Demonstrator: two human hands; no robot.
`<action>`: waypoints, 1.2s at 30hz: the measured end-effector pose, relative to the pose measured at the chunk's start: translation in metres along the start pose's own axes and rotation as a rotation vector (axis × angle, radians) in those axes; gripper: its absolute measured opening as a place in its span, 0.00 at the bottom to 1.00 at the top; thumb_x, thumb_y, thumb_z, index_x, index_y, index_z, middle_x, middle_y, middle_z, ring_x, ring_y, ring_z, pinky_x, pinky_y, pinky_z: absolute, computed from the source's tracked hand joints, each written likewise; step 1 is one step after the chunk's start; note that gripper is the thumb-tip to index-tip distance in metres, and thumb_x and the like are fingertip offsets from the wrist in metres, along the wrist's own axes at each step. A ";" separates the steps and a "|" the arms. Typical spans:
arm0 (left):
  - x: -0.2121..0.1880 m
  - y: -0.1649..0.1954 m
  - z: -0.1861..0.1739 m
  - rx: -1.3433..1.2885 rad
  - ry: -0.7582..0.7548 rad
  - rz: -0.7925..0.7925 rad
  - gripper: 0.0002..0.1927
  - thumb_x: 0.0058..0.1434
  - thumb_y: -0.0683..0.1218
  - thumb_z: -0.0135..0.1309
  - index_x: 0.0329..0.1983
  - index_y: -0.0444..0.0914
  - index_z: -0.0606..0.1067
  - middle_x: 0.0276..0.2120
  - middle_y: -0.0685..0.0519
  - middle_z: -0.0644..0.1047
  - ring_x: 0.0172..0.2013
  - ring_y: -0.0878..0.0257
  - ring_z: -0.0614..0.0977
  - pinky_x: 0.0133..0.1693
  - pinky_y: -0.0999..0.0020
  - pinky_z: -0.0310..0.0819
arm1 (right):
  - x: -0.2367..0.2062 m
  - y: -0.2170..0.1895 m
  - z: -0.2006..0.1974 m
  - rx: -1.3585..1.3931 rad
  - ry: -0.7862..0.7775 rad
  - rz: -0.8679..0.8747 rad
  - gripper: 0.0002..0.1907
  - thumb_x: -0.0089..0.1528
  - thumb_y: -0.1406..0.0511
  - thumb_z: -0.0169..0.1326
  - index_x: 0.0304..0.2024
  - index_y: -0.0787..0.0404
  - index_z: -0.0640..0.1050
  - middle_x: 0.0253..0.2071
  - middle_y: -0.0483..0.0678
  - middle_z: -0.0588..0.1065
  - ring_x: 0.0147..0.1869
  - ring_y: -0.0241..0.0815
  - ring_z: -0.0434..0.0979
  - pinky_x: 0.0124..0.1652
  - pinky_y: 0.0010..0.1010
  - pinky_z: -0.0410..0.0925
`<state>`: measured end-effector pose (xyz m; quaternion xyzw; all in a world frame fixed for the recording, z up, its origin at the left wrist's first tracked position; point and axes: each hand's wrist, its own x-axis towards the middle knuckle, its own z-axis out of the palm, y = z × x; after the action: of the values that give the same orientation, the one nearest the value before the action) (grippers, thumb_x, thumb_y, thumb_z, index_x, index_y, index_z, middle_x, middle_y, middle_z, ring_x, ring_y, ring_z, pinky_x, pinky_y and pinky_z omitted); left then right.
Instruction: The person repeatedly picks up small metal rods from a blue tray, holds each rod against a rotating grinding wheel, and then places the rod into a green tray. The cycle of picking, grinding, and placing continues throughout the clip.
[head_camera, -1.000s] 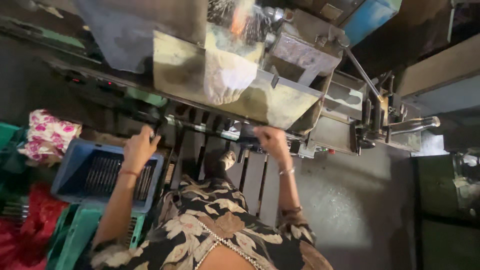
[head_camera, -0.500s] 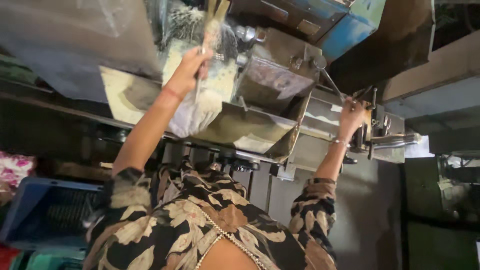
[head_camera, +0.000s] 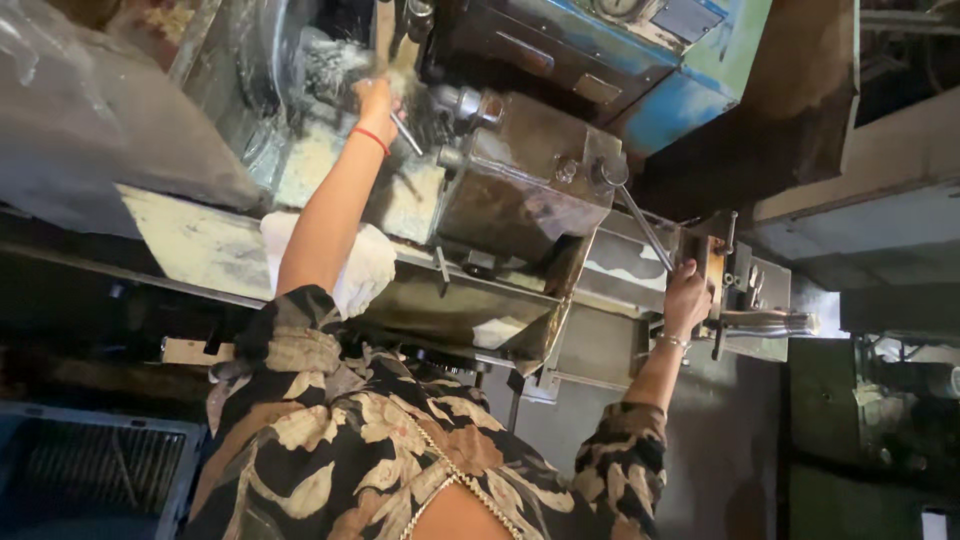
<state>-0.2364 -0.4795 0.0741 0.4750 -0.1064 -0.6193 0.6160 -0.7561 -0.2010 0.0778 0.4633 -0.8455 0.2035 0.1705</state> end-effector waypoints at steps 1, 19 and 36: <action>0.003 -0.002 -0.001 0.006 -0.002 -0.026 0.18 0.60 0.48 0.55 0.50 0.46 0.63 0.29 0.51 0.71 0.20 0.62 0.72 0.19 0.63 0.65 | 0.000 0.003 0.005 -0.026 -0.003 0.014 0.30 0.74 0.49 0.41 0.35 0.62 0.84 0.28 0.66 0.77 0.33 0.73 0.77 0.36 0.62 0.68; 0.043 -0.023 -0.009 -0.033 -0.159 0.022 0.11 0.67 0.46 0.52 0.50 0.46 0.65 0.32 0.52 0.71 0.22 0.60 0.72 0.22 0.61 0.65 | 0.009 0.018 0.031 -0.119 0.037 0.083 0.32 0.75 0.50 0.42 0.31 0.65 0.82 0.29 0.63 0.78 0.33 0.69 0.78 0.35 0.58 0.71; 0.051 -0.021 0.006 -0.026 -0.337 0.044 0.16 0.70 0.40 0.59 0.55 0.42 0.66 0.41 0.49 0.74 0.38 0.54 0.81 0.41 0.49 0.73 | 0.025 0.016 0.035 -0.120 0.133 0.113 0.30 0.71 0.50 0.44 0.28 0.64 0.82 0.26 0.64 0.77 0.31 0.69 0.78 0.32 0.59 0.68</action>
<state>-0.2438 -0.5214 0.0383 0.3540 -0.2104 -0.6780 0.6089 -0.7856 -0.2287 0.0562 0.3892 -0.8678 0.1920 0.2420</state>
